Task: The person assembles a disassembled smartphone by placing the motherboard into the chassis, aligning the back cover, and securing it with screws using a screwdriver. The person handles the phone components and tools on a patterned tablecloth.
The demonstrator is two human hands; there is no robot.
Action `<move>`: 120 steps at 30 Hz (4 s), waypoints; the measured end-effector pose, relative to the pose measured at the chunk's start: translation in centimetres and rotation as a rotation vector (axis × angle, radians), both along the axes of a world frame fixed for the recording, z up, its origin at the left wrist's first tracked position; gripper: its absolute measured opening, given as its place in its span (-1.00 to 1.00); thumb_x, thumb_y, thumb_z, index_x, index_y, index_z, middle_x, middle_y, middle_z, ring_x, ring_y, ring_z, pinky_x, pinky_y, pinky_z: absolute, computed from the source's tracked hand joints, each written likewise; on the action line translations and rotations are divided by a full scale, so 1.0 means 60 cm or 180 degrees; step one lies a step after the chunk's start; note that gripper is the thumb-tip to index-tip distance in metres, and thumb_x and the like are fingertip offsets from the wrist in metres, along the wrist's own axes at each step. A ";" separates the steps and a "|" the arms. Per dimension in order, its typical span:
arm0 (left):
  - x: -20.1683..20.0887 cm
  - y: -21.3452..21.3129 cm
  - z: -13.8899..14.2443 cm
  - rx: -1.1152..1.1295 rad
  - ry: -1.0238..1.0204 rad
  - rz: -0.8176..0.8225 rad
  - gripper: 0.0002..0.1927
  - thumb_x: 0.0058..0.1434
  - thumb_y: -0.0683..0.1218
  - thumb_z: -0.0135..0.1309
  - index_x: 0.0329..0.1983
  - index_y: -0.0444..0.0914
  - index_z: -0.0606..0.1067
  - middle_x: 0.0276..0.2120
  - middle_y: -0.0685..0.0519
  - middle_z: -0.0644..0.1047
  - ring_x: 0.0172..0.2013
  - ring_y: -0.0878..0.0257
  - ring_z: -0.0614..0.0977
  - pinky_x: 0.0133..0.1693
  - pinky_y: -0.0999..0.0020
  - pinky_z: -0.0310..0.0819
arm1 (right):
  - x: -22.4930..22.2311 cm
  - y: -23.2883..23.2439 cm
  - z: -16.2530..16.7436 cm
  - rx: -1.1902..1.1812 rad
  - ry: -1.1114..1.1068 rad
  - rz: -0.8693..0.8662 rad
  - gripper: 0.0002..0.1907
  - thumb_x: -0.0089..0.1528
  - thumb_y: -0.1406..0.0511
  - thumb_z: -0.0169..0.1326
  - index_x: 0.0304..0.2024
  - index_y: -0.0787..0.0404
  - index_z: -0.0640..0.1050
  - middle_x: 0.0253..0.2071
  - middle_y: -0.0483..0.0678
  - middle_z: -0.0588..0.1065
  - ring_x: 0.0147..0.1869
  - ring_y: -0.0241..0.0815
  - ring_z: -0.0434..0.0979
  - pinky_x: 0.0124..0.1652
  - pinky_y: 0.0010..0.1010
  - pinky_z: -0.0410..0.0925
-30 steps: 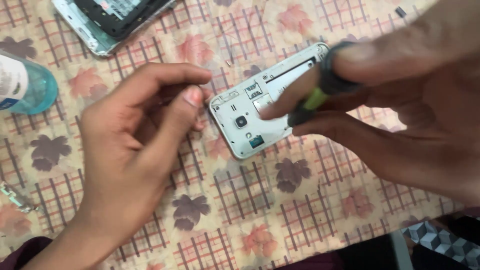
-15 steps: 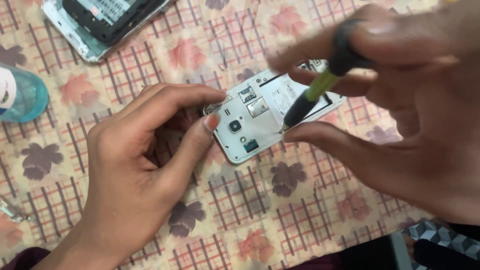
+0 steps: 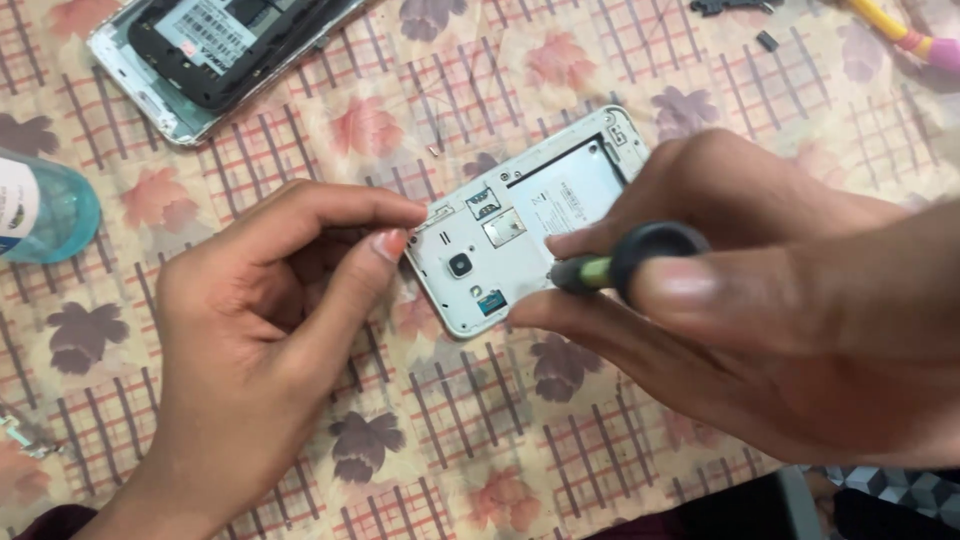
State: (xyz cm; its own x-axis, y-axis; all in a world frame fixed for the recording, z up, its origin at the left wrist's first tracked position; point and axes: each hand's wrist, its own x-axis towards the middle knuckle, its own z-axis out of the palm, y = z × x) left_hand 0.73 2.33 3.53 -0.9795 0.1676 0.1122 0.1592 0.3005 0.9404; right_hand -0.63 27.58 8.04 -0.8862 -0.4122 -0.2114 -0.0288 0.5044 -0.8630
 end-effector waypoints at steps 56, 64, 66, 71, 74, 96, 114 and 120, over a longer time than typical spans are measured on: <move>0.005 0.000 -0.007 -0.0941 0.1040 -0.0544 -0.83 0.25 -0.32 0.13 -0.11 -0.34 0.61 -0.04 -0.04 0.58 -0.16 0.24 0.74 -0.18 0.45 0.65 | -0.045 0.000 -0.021 0.0679 0.2511 0.0460 -0.78 0.43 0.53 0.08 0.10 0.44 0.39 0.05 0.23 0.51 0.19 0.05 0.64 0.10 -0.22 0.58; 0.007 -0.001 -0.009 -0.0957 0.1036 -0.0530 -0.82 0.24 -0.31 0.14 -0.10 -0.32 0.61 -0.04 -0.03 0.59 -0.16 0.25 0.74 -0.18 0.45 0.65 | -0.045 0.008 -0.028 0.0564 0.2529 0.0458 -0.77 0.38 0.55 0.13 0.06 0.47 0.42 0.03 0.22 0.52 0.19 0.02 0.64 0.12 -0.24 0.57; 0.006 0.000 -0.009 -0.0987 0.1017 -0.0524 -0.82 0.23 -0.32 0.13 -0.11 -0.32 0.61 -0.05 -0.03 0.59 -0.16 0.24 0.74 -0.19 0.45 0.65 | -0.044 0.013 -0.034 0.0421 0.2612 0.0534 -0.82 0.42 0.55 0.14 0.03 0.46 0.44 0.06 0.20 0.52 0.19 -0.02 0.65 0.18 -0.27 0.62; 0.006 0.004 -0.005 -0.0996 0.1074 -0.0514 -0.81 0.23 -0.32 0.13 -0.10 -0.33 0.61 -0.04 -0.04 0.59 -0.15 0.24 0.74 -0.18 0.44 0.64 | -0.049 0.015 -0.055 0.0484 0.2840 0.0494 -0.84 0.31 0.50 0.24 -0.11 0.40 0.52 -0.04 0.18 0.52 0.07 -0.02 0.64 0.09 -0.26 0.60; 0.007 0.005 -0.003 -0.1037 0.1071 -0.0501 -0.81 0.21 -0.32 0.13 -0.12 -0.32 0.61 -0.06 -0.04 0.59 -0.16 0.24 0.74 -0.20 0.44 0.66 | -0.057 0.005 -0.056 0.0111 0.2672 0.0434 -0.87 0.41 0.48 0.26 -0.12 0.33 0.52 -0.04 0.10 0.54 0.12 -0.08 0.66 0.14 -0.33 0.63; 0.008 0.010 0.003 -0.1100 0.1007 -0.0489 -0.81 0.21 -0.32 0.14 -0.12 -0.33 0.62 -0.04 -0.04 0.59 -0.14 0.23 0.75 -0.19 0.43 0.64 | -0.068 -0.009 -0.011 -0.0025 0.2291 0.0883 -0.64 0.35 0.49 0.16 0.10 0.32 0.30 0.03 0.14 0.45 0.20 -0.05 0.60 0.18 -0.28 0.64; 0.004 0.023 0.001 -0.1658 0.2138 -0.0621 -0.88 0.25 -0.31 0.20 -0.15 -0.42 0.61 -0.14 -0.19 0.61 -0.20 0.09 0.69 -0.27 0.41 0.66 | -0.069 -0.051 0.018 -0.0090 0.2312 0.0404 -0.64 0.30 0.52 0.21 0.06 0.36 0.35 0.03 0.10 0.46 0.21 -0.04 0.60 0.22 -0.25 0.60; 0.022 0.024 0.001 -0.2178 0.2924 -0.1062 -0.81 0.26 -0.17 0.14 -0.16 -0.39 0.63 -0.20 -0.15 0.65 -0.11 0.05 0.68 -0.14 0.19 0.65 | -0.075 0.002 -0.013 -0.0359 0.2260 0.0927 -0.51 0.34 0.69 -0.06 0.24 0.39 0.12 0.25 0.22 0.34 0.35 0.09 0.54 0.31 -0.18 0.57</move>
State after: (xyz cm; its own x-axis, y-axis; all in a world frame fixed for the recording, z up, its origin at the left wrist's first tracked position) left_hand 2.07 3.75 3.60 -0.4761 0.6966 0.5368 0.8543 0.5110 0.0945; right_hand -5.10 27.68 7.24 -0.6462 -0.6346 0.4239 -0.7122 0.3019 -0.6337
